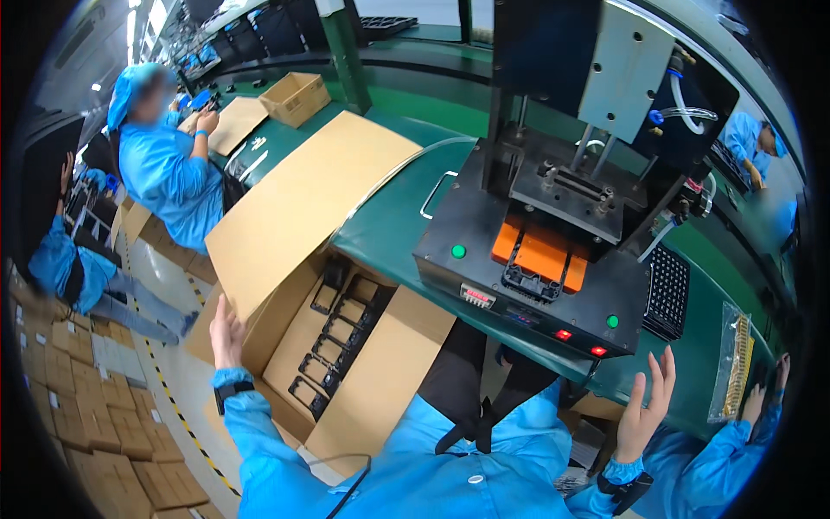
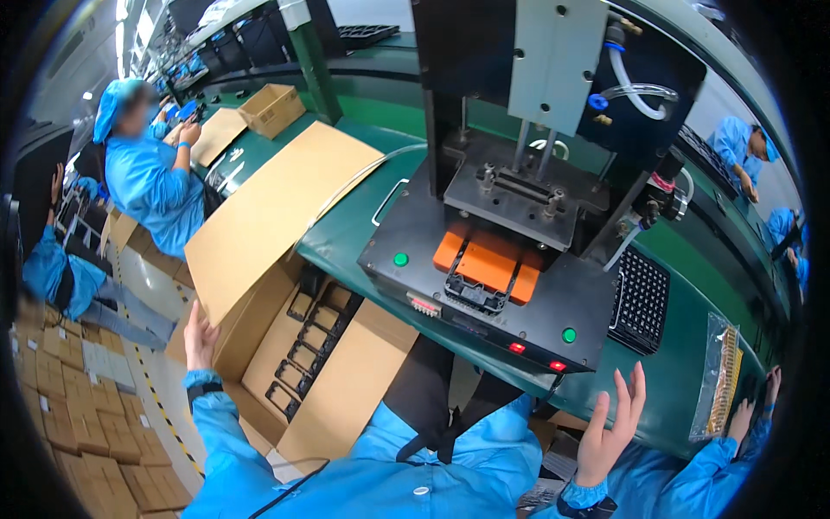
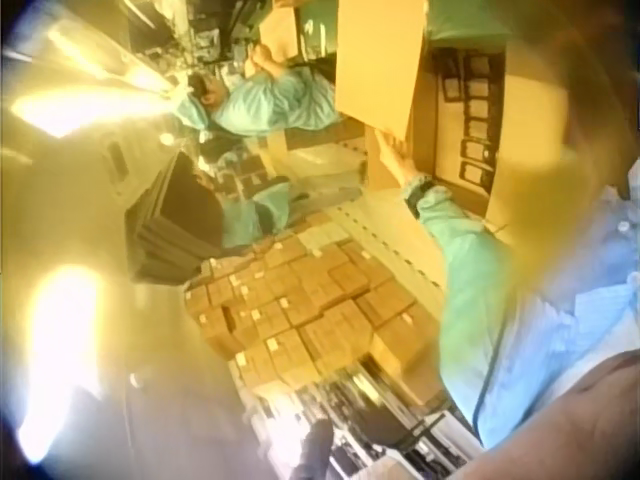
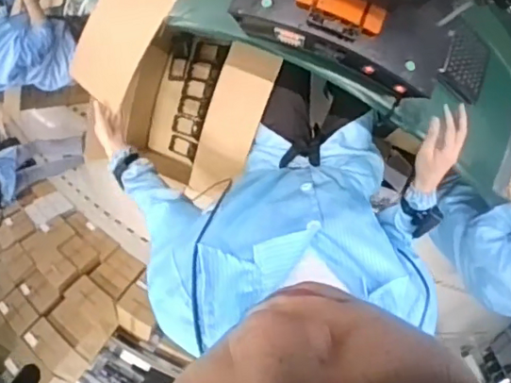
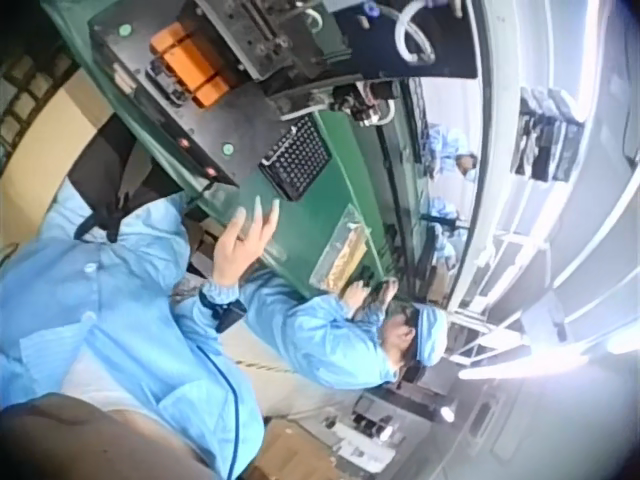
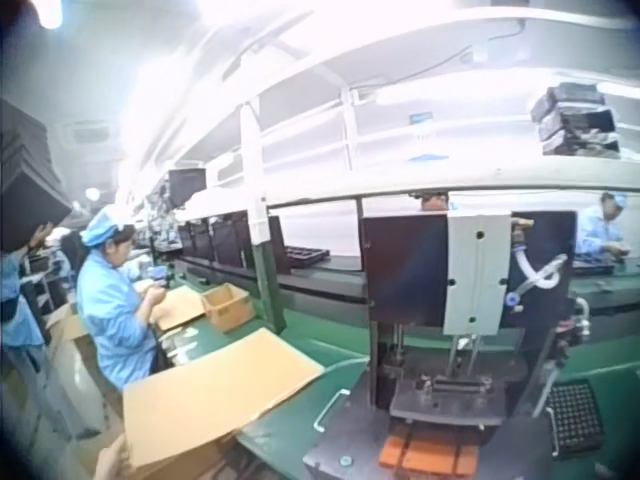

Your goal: The recorder is assembling electronic components using a press machine at a factory workstation.

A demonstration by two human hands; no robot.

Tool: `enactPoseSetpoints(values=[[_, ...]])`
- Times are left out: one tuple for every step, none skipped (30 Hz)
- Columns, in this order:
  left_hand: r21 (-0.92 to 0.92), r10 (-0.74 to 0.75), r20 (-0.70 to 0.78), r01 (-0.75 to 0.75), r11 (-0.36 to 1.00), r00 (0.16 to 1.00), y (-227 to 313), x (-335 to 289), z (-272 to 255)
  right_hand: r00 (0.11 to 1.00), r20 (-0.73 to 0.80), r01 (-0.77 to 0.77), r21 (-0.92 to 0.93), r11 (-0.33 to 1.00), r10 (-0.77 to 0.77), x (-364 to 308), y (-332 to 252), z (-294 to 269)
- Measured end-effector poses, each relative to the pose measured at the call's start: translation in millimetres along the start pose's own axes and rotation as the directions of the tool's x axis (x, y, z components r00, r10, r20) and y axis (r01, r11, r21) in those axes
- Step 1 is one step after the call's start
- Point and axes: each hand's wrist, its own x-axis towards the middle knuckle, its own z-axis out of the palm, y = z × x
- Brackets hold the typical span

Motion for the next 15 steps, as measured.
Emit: enactPoseSetpoints(values=[[-0.116, 0.002, 0.086, 0.008, 0.993, 0.996, -2.8, 4.3, 2.6, 1.000, 0.000, 0.014, 0.013, 1.000, -0.014, 3.7, -5.9, 5.0], [-0.121, -0.003, 0.064, 0.011, 0.993, 0.998, -5.7, 6.9, 4.8, 1.000, -0.001, 0.027, 0.026, 0.999, -0.027, 6.5, -10.7, 9.3], [-0.095, 0.044, 0.059, -0.039, 0.995, 0.997, -9.4, 9.3, 11.1, 0.999, 0.005, 0.047, 0.042, 0.998, -0.048, 8.5, -13.4, 13.0], [-0.066, 0.090, 0.062, -0.086, 0.994, 0.994, -12.7, 11.2, 19.6, 0.998, 0.016, 0.054, 0.037, 0.998, -0.055, 8.0, -14.2, 14.8], [-0.066, 0.084, 0.053, -0.080, 0.995, 0.995, -13.5, 12.0, 29.1, 0.998, 0.017, 0.059, 0.043, 0.997, -0.060, 7.5, -13.9, 16.6], [-0.031, 0.159, 0.089, -0.156, 0.987, 0.983, -14.1, 11.5, 36.6, 0.998, 0.018, 0.063, 0.047, 0.997, -0.064, 6.2, -14.3, 17.2], [0.002, 0.232, 0.129, -0.234, 0.972, 0.964, -15.1, 8.3, 39.1, 0.997, 0.027, 0.065, 0.041, 0.997, -0.066, 5.5, -14.4, 17.5], [0.003, 0.225, 0.125, -0.227, 0.974, 0.966, -14.5, 2.2, 38.2, 0.997, 0.030, 0.063, 0.054, 0.997, -0.064, 5.3, -14.6, 17.6], [0.011, 0.191, 0.094, -0.193, 0.981, 0.977, -14.1, 0.1, 45.4, 0.999, 0.022, 0.046, 0.056, 0.997, -0.048, 2.4, -13.5, 15.3], [0.019, 0.158, 0.066, -0.160, 0.987, 0.985, -14.0, -0.2, 53.3, 0.999, 0.014, 0.033, 0.039, 0.999, -0.033, 0.2, -13.2, 12.8], [0.228, 0.194, -0.126, -0.162, 0.960, 0.973, -16.8, -1.7, 55.9, 0.999, 0.017, 0.042, 0.026, 0.999, -0.043, -1.3, -13.8, 10.3], [0.429, 0.272, -0.290, -0.129, 0.894, 0.918, -20.2, -4.6, 55.9, 0.999, 0.014, 0.045, 0.016, 0.999, -0.046, -1.8, -13.3, 6.7], [0.553, 0.565, -0.267, -0.356, 0.754, 0.781, -29.7, 2.7, 32.2, 0.999, 0.014, 0.042, 0.062, 0.997, -0.042, 0.1, -15.5, 8.1], [0.652, 0.799, -0.205, -0.530, 0.542, 0.566, -40.4, 13.2, 13.3, 0.998, 0.002, 0.067, 0.076, 0.995, -0.067, 3.0, -13.1, 10.6], [0.590, 0.795, -0.099, -0.608, 0.531, 0.598, -37.5, -11.3, 57.2, 0.999, -0.008, 0.042, 0.058, 0.997, -0.041, 2.6, -12.3, 9.4]])
